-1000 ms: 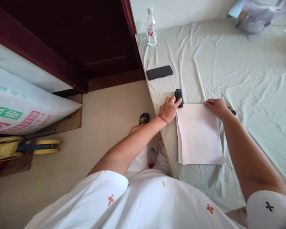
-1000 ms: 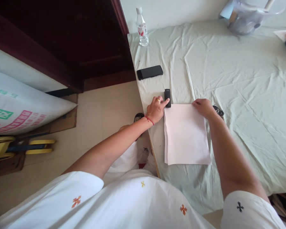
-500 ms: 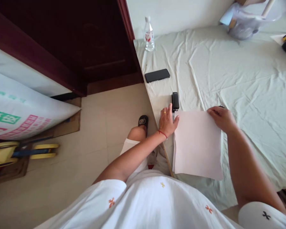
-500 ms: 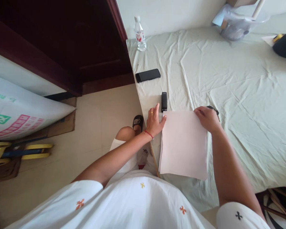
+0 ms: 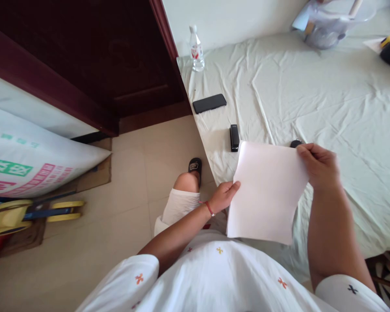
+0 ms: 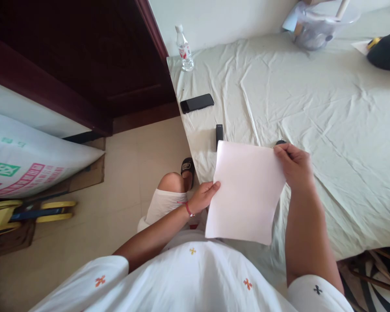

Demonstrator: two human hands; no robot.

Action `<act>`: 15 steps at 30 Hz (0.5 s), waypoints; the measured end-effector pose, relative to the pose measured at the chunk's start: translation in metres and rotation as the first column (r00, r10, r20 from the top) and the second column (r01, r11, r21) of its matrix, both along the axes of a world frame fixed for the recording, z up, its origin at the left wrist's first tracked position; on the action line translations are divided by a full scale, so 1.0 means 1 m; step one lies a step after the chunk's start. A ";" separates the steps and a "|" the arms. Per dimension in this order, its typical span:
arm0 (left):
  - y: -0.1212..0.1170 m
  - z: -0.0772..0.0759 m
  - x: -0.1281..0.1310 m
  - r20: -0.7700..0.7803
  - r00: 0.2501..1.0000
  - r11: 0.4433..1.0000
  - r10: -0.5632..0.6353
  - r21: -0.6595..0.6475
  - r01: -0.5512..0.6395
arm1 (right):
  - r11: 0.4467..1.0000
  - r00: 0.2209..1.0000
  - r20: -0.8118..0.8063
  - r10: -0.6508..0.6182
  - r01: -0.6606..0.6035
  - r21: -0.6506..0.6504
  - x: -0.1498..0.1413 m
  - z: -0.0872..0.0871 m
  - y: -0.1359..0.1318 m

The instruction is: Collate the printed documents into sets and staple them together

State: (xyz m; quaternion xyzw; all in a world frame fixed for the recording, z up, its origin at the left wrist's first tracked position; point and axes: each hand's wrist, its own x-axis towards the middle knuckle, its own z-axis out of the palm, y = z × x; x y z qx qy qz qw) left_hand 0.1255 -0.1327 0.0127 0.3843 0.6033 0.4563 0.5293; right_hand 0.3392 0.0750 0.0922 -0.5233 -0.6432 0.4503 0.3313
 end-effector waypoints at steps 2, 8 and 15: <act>-0.008 -0.001 0.000 0.127 0.991 0.999 0.029 -0.034 -0.025 | 0.997 0.999 0.003 0.036 -0.036 -0.066 -0.003 -0.009 0.002; -0.014 -0.005 -0.004 0.347 0.930 0.986 0.124 -0.153 -0.074 | 0.978 0.997 -0.016 0.072 -0.073 -0.196 -0.005 -0.034 -0.003; -0.007 -0.008 -0.003 0.447 0.876 0.982 0.181 -0.132 -0.136 | 0.922 0.984 -0.180 -0.002 -0.067 -0.380 0.010 -0.047 -0.028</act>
